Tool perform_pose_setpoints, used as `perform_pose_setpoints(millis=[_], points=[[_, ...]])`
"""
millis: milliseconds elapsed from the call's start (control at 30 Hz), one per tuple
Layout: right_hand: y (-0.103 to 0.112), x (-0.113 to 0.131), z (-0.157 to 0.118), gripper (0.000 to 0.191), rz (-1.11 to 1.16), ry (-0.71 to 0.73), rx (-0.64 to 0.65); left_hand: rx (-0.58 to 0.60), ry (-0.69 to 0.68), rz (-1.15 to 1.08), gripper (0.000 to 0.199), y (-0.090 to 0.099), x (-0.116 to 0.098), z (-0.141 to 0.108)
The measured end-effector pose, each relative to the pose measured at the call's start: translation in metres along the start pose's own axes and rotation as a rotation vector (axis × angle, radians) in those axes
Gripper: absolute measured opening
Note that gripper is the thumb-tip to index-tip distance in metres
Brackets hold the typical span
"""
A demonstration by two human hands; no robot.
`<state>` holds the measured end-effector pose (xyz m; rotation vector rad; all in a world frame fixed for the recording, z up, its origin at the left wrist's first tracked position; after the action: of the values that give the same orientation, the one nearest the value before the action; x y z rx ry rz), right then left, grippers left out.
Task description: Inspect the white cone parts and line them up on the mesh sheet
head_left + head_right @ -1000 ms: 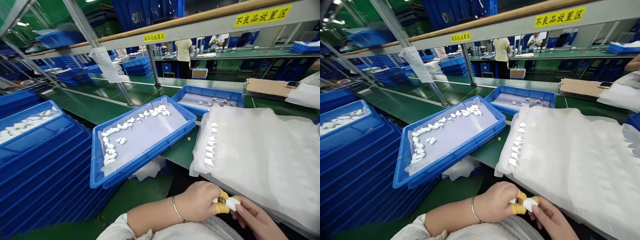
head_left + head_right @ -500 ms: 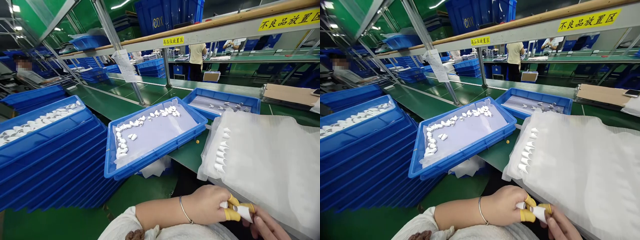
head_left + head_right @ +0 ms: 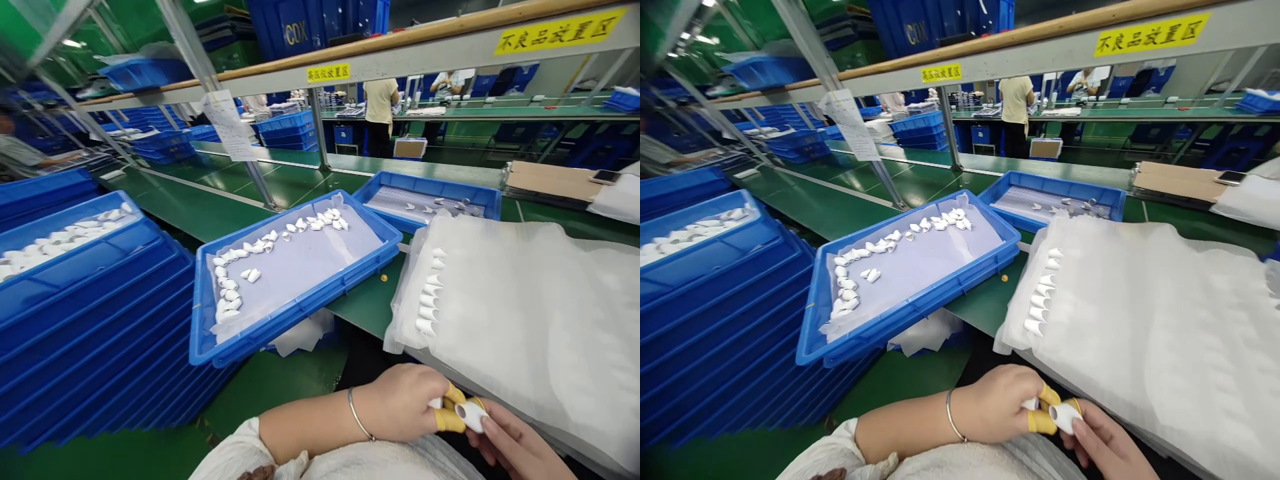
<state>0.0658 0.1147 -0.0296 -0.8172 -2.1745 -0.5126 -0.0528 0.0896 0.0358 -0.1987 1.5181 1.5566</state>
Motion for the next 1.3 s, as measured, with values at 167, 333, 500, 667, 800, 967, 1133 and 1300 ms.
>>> perform_pose_setpoints(millis=[167, 333, 500, 667, 800, 967, 1133, 1300], points=[[-0.006, 0.03, -0.012, 0.034, 0.184, 0.181, 0.047, -0.171, 0.066, -0.196, 0.023, 0.016, -0.002, -0.005], [-0.002, 0.032, -0.004, 0.04, 0.276, 0.289, 0.018, -0.166, 0.043, -0.179, 0.02, 0.018, -0.001, 0.0], [-0.005, 0.032, -0.009, 0.037, 0.165, 0.32, -0.024, -0.115, 0.041, -0.127, 0.025, 0.014, -0.008, -0.001], [-0.004, 0.039, -0.022, 0.039, 0.107, 0.311, 0.044, -0.058, -0.086, -0.043, 0.024, 0.015, -0.024, -0.003], [-0.004, 0.045, -0.034, 0.037, 0.171, 0.209, 0.169, 0.011, -0.286, 0.087, 0.018, 0.017, -0.047, -0.006], [-0.013, 0.048, -0.043, 0.037, 0.228, -0.016, 0.319, -0.005, -0.499, 0.319, 0.02, 0.028, -0.075, -0.008], [-0.01, 0.081, -0.049, 0.035, 0.18, -0.088, 0.395, -0.122, -0.472, 0.361, 0.016, 0.055, -0.069, -0.003], [0.062, 0.19, -0.005, 0.022, 0.067, 0.246, -0.034, -0.23, 0.008, 0.41, 0.031, 0.09, 0.005, 0.008]])
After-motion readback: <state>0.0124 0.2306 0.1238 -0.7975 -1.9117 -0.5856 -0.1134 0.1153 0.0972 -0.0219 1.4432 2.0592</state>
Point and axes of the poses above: each hand's wrist, its own z-axis towards the middle knuckle, its own y-axis out of the back of the hand, x = y × z, the point moved 10 cm from there along z, towards the middle knuckle, and after that the axes turned 13 degrees about -y, right-handed, at the moved point
